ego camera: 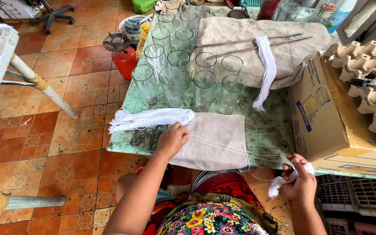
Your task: The person is manually separating, pulling, and organizing long cotton wicks from a large bundle, occasionally using a thin rod to assist in moving them.
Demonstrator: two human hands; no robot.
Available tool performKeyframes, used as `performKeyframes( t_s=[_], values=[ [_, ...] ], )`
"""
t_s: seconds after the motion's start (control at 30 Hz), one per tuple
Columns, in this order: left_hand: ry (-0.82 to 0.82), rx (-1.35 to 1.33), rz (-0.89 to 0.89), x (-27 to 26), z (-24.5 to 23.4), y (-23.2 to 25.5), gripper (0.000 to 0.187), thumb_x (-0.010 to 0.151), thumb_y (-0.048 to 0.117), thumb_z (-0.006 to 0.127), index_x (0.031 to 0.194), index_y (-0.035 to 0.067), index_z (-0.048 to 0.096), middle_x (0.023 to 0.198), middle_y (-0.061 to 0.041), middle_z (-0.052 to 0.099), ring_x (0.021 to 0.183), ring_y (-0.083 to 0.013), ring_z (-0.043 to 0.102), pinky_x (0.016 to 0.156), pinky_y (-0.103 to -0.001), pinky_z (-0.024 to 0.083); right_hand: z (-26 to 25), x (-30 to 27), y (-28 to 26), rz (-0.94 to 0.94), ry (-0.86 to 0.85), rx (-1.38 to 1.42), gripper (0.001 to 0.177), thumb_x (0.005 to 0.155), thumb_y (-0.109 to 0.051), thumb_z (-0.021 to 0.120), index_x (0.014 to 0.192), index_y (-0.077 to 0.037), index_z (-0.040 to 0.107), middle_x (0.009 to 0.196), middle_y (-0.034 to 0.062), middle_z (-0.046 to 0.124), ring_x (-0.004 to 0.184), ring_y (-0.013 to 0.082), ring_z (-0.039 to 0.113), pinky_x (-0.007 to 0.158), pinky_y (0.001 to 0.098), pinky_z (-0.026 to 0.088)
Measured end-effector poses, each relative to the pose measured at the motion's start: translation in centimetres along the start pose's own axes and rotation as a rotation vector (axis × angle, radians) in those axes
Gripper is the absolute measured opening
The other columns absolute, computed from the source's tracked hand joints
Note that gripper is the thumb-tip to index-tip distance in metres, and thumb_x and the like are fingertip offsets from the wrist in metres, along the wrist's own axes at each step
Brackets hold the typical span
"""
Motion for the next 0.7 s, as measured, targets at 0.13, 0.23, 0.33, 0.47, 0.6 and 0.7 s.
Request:
performKeyframes(
  t_s=[0.13,0.23,0.33,0.47,0.6,0.7],
  values=[
    [-0.082,-0.140,-0.062,-0.5,-1.1,1.2,0.008,0.097,0.024,0.065,0.097,0.017,0.071,0.104,0.005,0.061,0.078,-0.0234,0.063,0.054,-0.042,0.044,-0.1,0.0,0.1,0.006,-0.042,0.010,0.012,0.099,-0.015,0.065,0.110,-0.014,0.061,0.110,0.0071,0.065,0.067,0.0140,0.056,0.048,0.0199,0.032],
    [-0.060,-0.061,0.006,-0.5,-0.2,1.0,0.009,0.095,0.024,0.073,0.100,0.017,0.077,0.102,0.003,0.062,0.093,-0.0278,0.067,0.058,-0.046,0.051,0.3,-0.3,-0.2,0.005,-0.078,0.000,0.011,0.098,-0.014,0.065,0.109,-0.013,0.062,0.110,0.0065,0.065,0.067,0.0139,0.056,0.047,0.0197,0.032],
    [-0.018,0.068,0.101,-0.6,0.5,0.9,0.009,0.095,0.025,0.072,0.096,0.016,0.072,0.101,0.000,0.062,0.092,-0.0258,0.065,0.060,-0.043,0.058,1.2,-1.6,-2.0,-0.060,-0.098,-0.031,0.015,0.097,-0.009,0.064,0.112,-0.011,0.062,0.114,0.0125,0.066,0.069,0.0149,0.058,0.048,0.0200,0.034],
    [0.022,-0.036,0.076,-1.2,-1.9,1.3,0.010,0.093,0.018,0.070,0.089,0.012,0.062,0.103,-0.002,0.054,0.085,-0.0213,0.057,0.065,-0.036,0.049,2.5,-3.3,-7.0,-0.384,-0.216,-0.074,0.016,0.096,-0.006,0.069,0.109,-0.015,0.067,0.095,-0.0008,0.067,0.071,0.0052,0.061,0.052,0.0154,0.046],
    [0.128,-0.124,0.060,-2.5,-6.5,1.3,0.005,0.090,0.011,0.066,0.091,0.011,0.061,0.109,-0.004,0.054,0.088,-0.0208,0.057,0.066,-0.034,0.045,3.4,-2.0,-9.0,-0.684,-0.241,-0.151,0.018,0.105,-0.005,0.069,0.118,-0.014,0.063,0.098,0.0017,0.064,0.060,0.0112,0.052,0.054,0.0232,0.042],
    [0.338,-0.138,0.261,-4.1,-8.1,0.3,0.010,0.088,0.003,0.066,0.091,0.009,0.059,0.104,-0.006,0.051,0.089,-0.0252,0.056,0.071,-0.038,0.044,5.1,-1.3,-9.4,-0.537,-0.106,-0.013,0.036,0.095,-0.003,0.076,0.126,-0.012,0.059,0.098,0.0063,0.068,0.071,0.0088,0.059,0.062,0.0198,0.045]
  ],
)
Point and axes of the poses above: each hand's wrist, its own x-axis towards the middle knuckle, its own z-axis out of the palm, y = z × x, the point moved 1 cm from there along x, towards the middle knuckle
